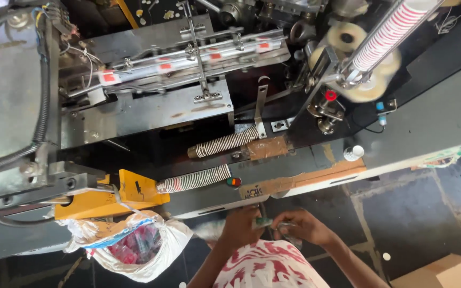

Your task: The person manually feeds paper blanks into a cup-forming machine and packages the resulting paper cups into plastic sleeves.

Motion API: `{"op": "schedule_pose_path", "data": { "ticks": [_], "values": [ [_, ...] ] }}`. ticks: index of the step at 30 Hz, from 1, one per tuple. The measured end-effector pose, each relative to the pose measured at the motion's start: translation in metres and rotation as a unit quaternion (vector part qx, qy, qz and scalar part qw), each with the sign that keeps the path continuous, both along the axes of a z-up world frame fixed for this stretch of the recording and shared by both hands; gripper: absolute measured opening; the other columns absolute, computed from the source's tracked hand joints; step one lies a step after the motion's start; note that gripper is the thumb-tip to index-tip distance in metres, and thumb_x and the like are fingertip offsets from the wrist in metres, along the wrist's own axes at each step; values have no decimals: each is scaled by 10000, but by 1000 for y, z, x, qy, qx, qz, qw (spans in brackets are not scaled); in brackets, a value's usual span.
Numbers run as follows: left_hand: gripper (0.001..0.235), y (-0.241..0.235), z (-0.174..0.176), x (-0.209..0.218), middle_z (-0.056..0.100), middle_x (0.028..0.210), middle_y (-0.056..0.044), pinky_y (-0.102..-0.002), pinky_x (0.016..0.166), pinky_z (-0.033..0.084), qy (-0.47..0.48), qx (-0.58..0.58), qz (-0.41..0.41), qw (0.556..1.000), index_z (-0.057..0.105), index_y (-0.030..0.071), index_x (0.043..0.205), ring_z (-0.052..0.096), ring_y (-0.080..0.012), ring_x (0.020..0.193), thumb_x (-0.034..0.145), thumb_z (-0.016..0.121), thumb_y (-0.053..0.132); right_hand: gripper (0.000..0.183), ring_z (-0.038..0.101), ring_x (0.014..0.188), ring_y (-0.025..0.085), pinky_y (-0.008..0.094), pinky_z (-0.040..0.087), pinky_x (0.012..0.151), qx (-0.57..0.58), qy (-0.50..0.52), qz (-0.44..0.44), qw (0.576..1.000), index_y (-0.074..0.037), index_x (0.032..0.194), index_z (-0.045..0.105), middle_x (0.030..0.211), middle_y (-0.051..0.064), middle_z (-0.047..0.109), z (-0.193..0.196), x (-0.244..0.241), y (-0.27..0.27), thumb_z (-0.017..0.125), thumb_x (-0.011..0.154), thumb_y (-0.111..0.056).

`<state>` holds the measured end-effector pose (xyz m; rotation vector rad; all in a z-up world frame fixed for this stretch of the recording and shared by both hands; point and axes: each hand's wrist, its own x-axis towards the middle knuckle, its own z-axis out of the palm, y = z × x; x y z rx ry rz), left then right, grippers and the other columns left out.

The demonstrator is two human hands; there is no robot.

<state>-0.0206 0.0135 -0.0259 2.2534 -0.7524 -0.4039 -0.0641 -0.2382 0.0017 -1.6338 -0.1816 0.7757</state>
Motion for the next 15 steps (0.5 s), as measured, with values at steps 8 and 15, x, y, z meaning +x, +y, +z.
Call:
{"op": "schedule_pose_path", "data": {
  "ticks": [8, 15],
  "values": [
    [209, -19, 6, -20, 594, 1050, -154, -427, 796, 575, -236, -12, 117, 965, 650, -20, 991, 593, -330, 995, 835, 654, 118, 257, 548, 1031, 470, 472, 449, 858, -174, -452, -57, 873, -25, 1063, 587, 1095, 296, 630, 19, 26, 31, 723, 860, -105],
    [118, -30, -5, 8, 665, 897, -160, -432, 680, 562, -108, 3, 139, 984, 712, 13, 804, 677, -334, 848, 836, 690, 125, 87, 634, 733, 249, 373, 478, 668, -142, -209, -113, 961, -68, 949, 696, 750, 60, 653, -41, 9, 4, 668, 877, -110]
  ]
}}
